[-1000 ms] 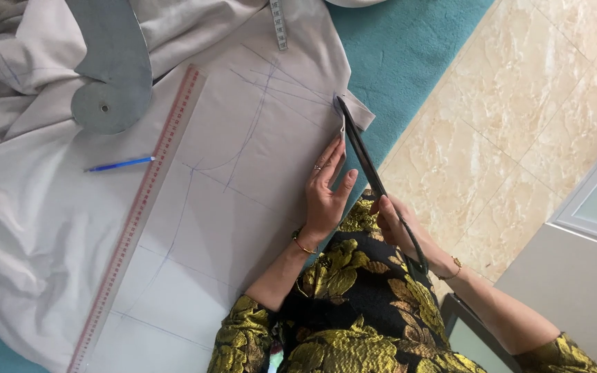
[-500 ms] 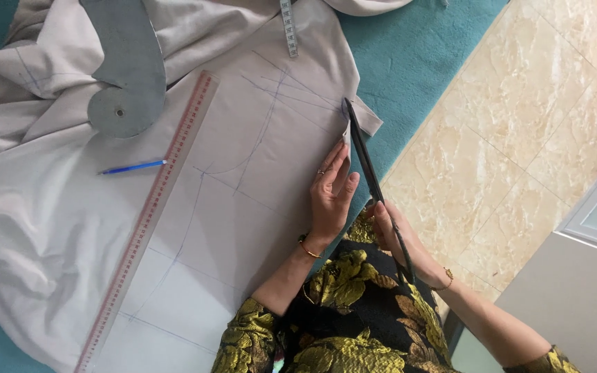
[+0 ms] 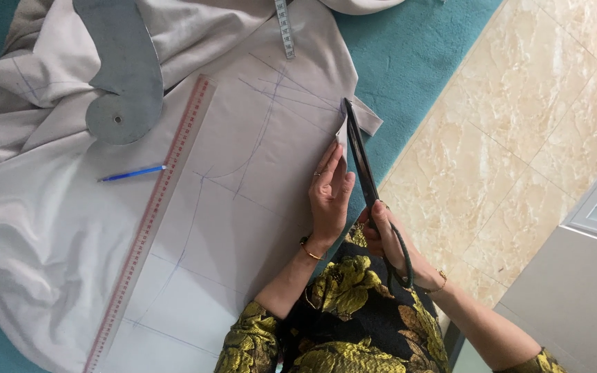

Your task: A person is seen measuring a piece of light-colored fabric with a tape measure and then using large tailor shears to cut out garment pieces according to a pattern on a blue cutting table.

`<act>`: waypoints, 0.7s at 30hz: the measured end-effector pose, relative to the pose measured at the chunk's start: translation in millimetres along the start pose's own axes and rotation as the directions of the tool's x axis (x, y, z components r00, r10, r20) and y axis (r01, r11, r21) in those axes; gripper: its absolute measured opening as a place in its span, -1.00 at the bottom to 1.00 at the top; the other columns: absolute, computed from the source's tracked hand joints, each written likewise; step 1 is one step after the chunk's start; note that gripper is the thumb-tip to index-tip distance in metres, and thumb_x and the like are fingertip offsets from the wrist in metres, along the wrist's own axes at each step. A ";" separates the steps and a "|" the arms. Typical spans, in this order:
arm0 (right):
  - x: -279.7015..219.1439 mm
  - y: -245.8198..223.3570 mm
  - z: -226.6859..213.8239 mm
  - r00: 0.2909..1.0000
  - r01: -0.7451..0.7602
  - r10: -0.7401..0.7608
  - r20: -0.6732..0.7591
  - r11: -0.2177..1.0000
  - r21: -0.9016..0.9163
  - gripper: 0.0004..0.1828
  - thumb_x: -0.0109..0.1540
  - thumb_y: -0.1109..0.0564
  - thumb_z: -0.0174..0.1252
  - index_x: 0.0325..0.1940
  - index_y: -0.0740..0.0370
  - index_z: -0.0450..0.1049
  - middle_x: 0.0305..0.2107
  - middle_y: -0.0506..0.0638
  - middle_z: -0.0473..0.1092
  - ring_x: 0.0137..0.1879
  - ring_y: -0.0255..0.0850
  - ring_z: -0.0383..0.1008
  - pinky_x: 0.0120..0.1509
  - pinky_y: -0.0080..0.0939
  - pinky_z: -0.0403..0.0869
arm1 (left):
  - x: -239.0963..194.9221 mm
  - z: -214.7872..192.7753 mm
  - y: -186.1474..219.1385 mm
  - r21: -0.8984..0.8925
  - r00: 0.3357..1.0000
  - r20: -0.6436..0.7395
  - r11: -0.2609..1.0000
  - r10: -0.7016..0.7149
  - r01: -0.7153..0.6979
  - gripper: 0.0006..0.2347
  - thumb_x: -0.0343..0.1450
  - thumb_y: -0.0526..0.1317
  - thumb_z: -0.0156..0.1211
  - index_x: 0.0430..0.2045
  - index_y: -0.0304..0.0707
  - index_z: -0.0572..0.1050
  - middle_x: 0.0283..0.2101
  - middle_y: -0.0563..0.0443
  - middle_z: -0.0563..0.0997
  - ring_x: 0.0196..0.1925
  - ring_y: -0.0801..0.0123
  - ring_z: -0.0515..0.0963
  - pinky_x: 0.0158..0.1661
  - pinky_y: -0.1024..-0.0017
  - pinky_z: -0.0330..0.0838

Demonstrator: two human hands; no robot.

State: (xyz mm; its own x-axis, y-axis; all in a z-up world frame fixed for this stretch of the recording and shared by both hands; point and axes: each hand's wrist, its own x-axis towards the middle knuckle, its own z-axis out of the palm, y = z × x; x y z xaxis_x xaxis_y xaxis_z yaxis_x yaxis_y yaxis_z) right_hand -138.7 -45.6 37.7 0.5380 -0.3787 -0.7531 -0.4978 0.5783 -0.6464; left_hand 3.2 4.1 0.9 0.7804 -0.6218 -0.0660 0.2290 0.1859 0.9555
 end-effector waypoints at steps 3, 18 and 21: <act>1.9 2.6 5.0 1.000 0.007 -0.007 -0.013 0.999 0.050 -0.33 0.46 -0.36 -0.29 -0.08 0.35 0.31 -0.55 -0.12 0.01 -0.59 -0.41 0.01 -0.60 -0.40 0.08 | -1.4 0.5 -3.2 -0.049 1.000 -0.001 0.999 -0.014 0.014 -0.59 0.54 -0.28 0.16 0.30 -0.44 0.34 0.43 -0.34 0.22 0.48 -0.03 0.21 0.33 0.22 0.34; 6.8 -6.3 24.6 0.997 0.046 -0.044 -0.060 0.998 0.031 -0.35 0.46 -0.33 -0.28 -0.10 0.36 0.33 -0.51 -0.12 -0.01 -0.57 -0.40 -0.01 -0.55 -0.44 0.03 | -1.9 -0.7 -3.1 -0.061 0.999 0.013 0.998 -0.032 0.032 -0.58 0.52 -0.33 0.17 0.28 -0.53 0.32 0.43 -0.37 0.20 0.47 -0.06 0.22 0.35 0.21 0.29; 12.5 3.6 18.0 0.998 0.044 -0.040 -0.051 0.995 0.091 -0.33 0.46 -0.34 -0.26 -0.10 0.39 0.31 -0.52 -0.11 0.01 -0.57 -0.40 -0.02 -0.57 -0.44 0.02 | -2.1 -0.7 -3.2 -0.050 1.000 0.013 0.999 -0.021 0.021 -0.57 0.52 -0.32 0.17 0.29 -0.52 0.32 0.43 -0.37 0.20 0.47 -0.07 0.22 0.36 0.20 0.29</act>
State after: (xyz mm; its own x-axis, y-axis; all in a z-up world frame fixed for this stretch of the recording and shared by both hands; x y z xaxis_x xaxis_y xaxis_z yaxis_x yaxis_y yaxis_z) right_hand -121.5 -35.3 28.2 0.5216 -0.4379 -0.7322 -0.4097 0.6243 -0.6652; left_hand 1.2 5.3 -2.1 0.7679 -0.6354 -0.0820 0.2741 0.2102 0.9385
